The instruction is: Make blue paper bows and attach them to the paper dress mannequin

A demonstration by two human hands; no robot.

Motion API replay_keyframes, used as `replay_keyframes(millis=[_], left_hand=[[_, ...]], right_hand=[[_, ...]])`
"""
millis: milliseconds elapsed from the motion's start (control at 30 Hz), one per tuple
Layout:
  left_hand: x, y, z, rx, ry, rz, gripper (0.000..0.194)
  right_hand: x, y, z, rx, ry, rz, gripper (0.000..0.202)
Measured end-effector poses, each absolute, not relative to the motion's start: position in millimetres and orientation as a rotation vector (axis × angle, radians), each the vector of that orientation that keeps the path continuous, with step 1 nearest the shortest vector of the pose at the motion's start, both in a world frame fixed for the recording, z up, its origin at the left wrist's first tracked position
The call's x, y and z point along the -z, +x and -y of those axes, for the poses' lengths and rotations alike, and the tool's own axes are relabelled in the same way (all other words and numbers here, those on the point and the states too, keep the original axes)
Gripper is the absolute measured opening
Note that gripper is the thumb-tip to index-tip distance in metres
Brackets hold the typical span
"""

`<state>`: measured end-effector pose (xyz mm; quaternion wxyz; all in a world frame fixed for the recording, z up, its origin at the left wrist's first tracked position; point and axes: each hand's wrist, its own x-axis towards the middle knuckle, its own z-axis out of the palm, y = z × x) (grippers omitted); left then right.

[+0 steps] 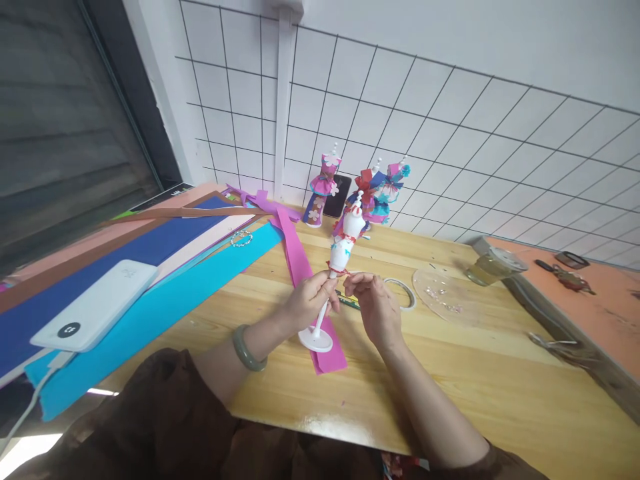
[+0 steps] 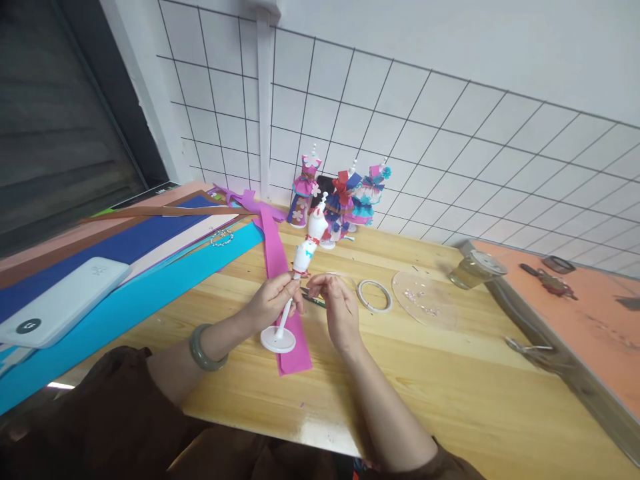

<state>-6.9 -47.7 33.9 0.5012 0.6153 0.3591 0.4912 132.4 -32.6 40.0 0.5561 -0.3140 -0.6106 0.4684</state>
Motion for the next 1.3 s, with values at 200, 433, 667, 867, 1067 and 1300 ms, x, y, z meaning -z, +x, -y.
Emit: replay_keyframes(millis=[200,433,667,867,1067,1300], left_hand=[[-41,-10,50,-1.206,1.729,-0.973,0.029],[-38,-8,51,-1.169,1.683,-0.947,0.029],[-35,1,54,-1.129,1.358,-0.726,0.029],[-40,-2,51,-1.207,1.184,-0.621,0.03],[-38,-3,51,-1.173,1.252,-0.693,0.036],[-34,-7,48,-1.189,1.548,-0.864,0.031]], right_hand=[[-46,131,37,-1.062,-0.832,1.512,0.022],[-51,127,44,-0.981,-0.815,1.56,0.017],[-49,127,47,-0.815,-0.826,1.609,0.011],[-53,127,47,-0.665,-0.772,1.738,0.012],[-53,129,44,-0.797,-0.878,1.596,0.014],[-47,126,39,-1.308,-0.826,1.396,0.027]])
